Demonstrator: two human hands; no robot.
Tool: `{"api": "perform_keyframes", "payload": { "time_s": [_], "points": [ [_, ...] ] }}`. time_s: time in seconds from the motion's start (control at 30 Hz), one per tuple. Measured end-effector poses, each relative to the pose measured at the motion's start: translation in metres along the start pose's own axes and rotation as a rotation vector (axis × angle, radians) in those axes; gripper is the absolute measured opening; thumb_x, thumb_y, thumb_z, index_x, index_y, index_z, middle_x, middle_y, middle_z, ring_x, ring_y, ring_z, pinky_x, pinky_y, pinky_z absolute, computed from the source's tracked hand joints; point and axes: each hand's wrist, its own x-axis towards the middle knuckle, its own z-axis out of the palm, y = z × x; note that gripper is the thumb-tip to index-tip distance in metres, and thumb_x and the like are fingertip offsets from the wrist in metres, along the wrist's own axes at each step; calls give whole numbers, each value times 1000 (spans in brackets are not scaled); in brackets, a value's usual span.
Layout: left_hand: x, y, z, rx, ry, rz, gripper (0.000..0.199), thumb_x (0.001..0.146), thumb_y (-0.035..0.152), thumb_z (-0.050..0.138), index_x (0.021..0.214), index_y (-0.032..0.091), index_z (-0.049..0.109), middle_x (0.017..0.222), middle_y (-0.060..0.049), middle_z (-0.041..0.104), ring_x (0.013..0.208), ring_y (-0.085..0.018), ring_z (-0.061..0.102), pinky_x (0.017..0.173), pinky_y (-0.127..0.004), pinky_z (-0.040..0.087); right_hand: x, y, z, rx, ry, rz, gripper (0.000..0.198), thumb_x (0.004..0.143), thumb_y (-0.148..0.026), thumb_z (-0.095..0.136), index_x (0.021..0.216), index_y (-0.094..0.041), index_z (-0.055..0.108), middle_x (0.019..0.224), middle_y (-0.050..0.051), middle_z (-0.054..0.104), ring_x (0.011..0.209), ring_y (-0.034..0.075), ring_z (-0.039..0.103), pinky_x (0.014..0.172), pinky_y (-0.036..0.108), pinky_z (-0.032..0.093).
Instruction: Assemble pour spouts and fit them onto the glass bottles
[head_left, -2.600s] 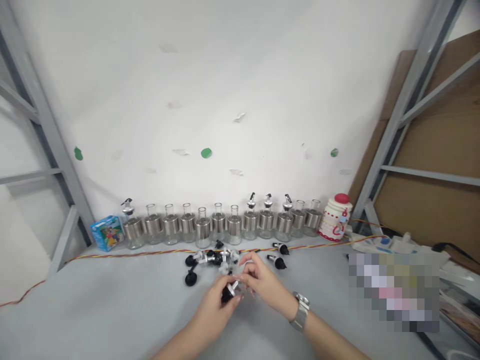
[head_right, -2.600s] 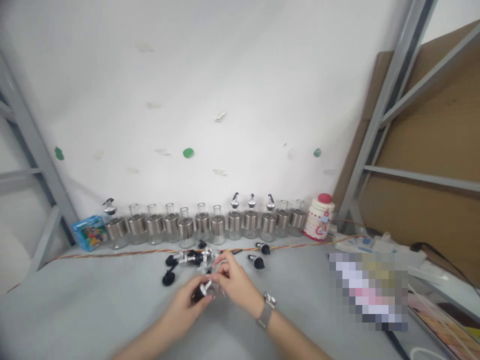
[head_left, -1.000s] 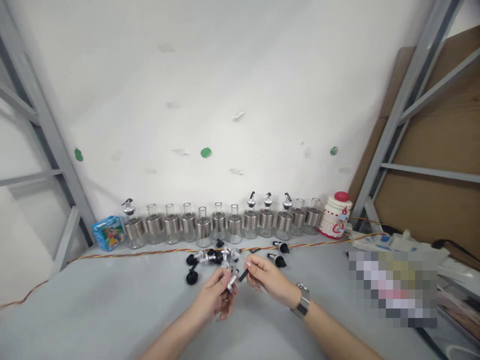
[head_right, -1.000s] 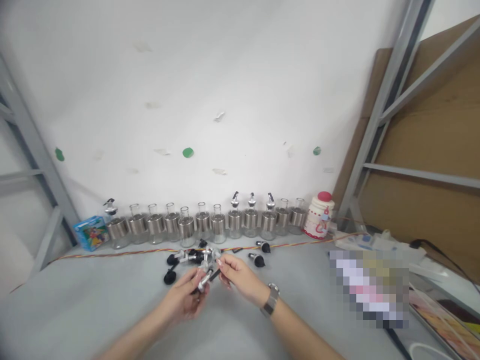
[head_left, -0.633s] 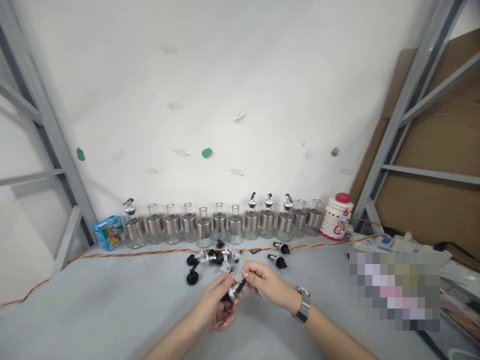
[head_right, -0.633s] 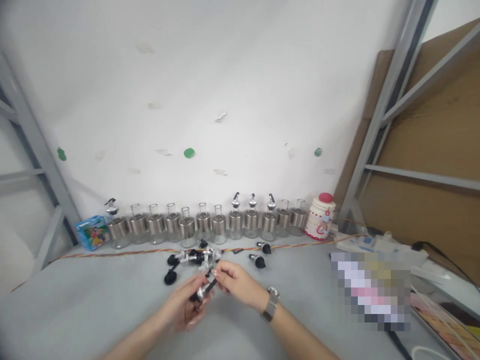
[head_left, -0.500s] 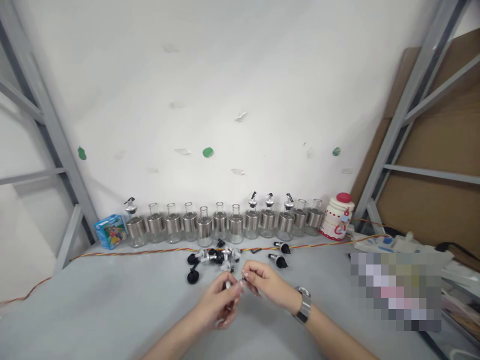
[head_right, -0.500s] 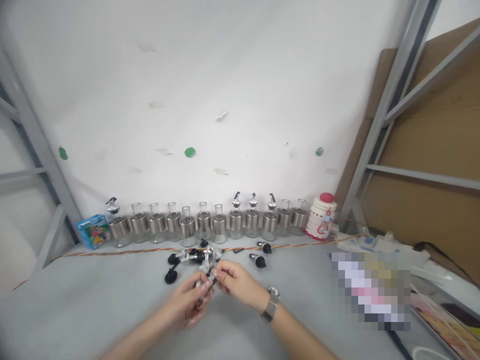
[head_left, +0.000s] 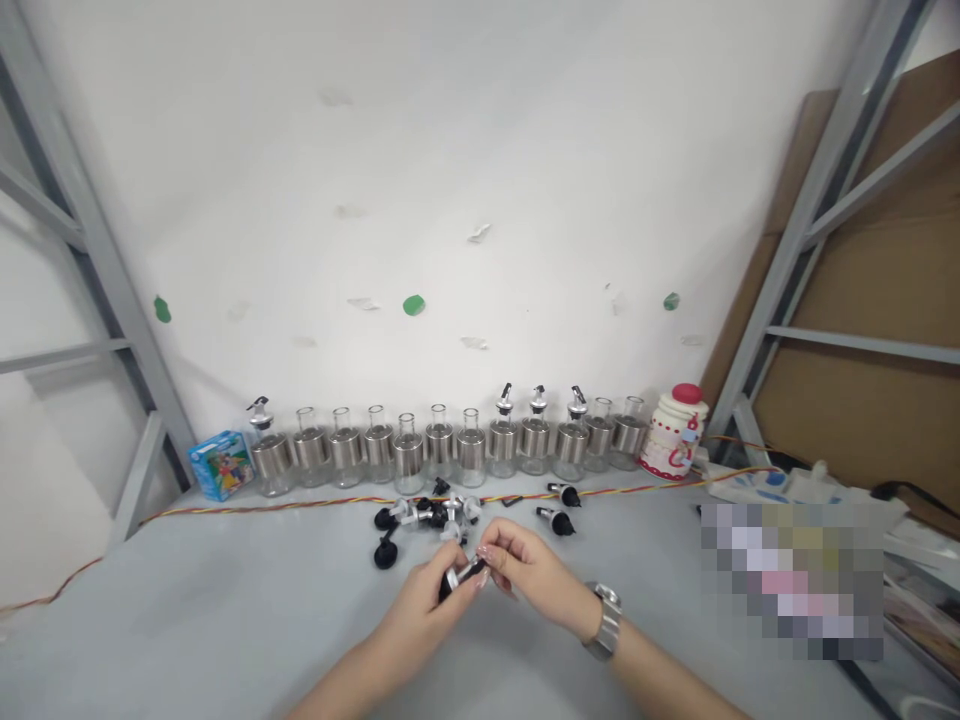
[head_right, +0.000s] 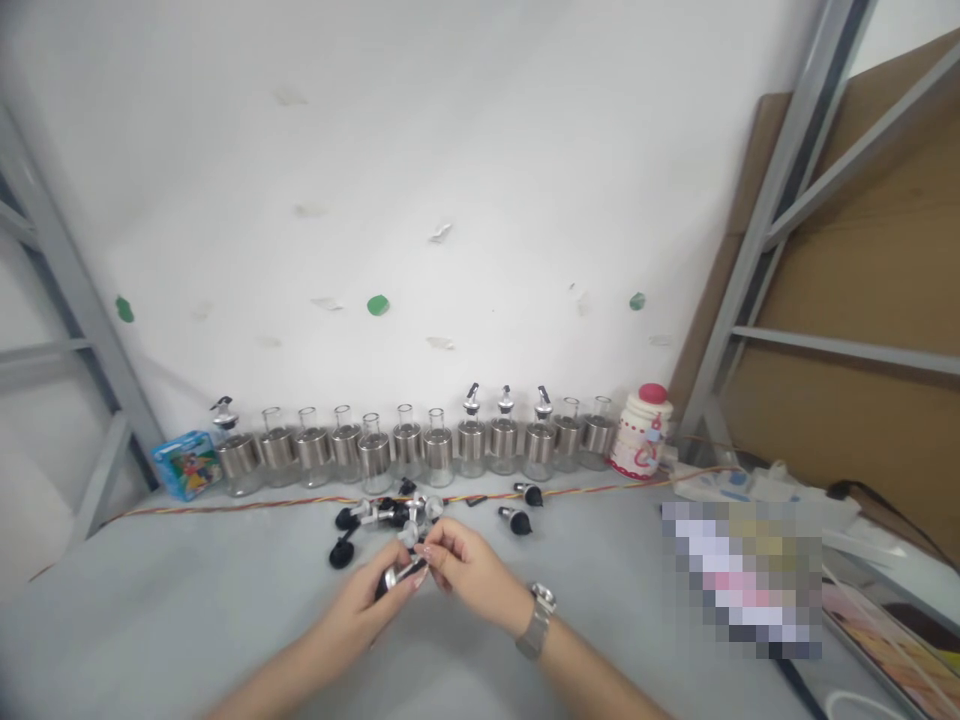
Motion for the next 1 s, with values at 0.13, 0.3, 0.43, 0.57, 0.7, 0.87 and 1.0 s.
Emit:
{"api": "perform_keyframes", "payload": {
  "time_s": [0.13,0.3,0.43,0.57,0.7,0.87,1.0],
  "points": [
    [1,-3,2,9,5,31,23,80,40,44,72,19,42,54,7,37,48,-8,31,46,-18,25,-1,1,0,51,-2,-26,31,77,-44,53,91,-22,37,55,-9,43,44,6,39,44,19,31],
    [3,-9,3,47,7,51,25,81,40,43,69,18,41,53,7,35,49,-8,31,47,-19,25,-3,-1,3,61,-20,-30,30,80,-39,52,99,-22,37,54,-10,39,43,5,35,43,18,27],
    [3,-11,2,47,51,93,25,81,38,43,66,18,42,52,6,36,49,-8,33,47,-18,26,-4,-3,6,43,-6,-76,30,81,-38,51,103,-22,37,58,-9,39,47,6,36,46,20,28],
    [1,-10,6,-195,11,-12,27,81,42,43,66,19,40,45,9,34,35,-5,28,35,-16,21,-3,-2,7,21,17,-113,31,80,-41,52,100,-20,42,62,-7,41,52,7,39,50,21,31],
    [4,-13,10,-559,-67,-139,26,80,44,43,70,19,44,45,8,39,26,-4,27,27,-16,16,-1,5,8,153,-70,-11,38,78,-51,49,98,-19,43,60,-4,48,49,8,44,46,22,34],
    [12,-16,9,-783,-93,-183,31,76,46,48,66,17,49,41,6,44,26,-4,29,27,-16,14,2,16,13,348,-25,120,41,74,-53,52,95,-19,46,56,-4,51,44,8,46,40,20,34],
    [13,-9,3,-797,-132,-206,26,71,40,58,76,14,54,65,-1,55,47,-8,50,34,-16,23,5,15,11,392,97,122,41,73,-54,53,91,-17,49,52,-6,48,45,9,49,38,18,30]
  ]
}}
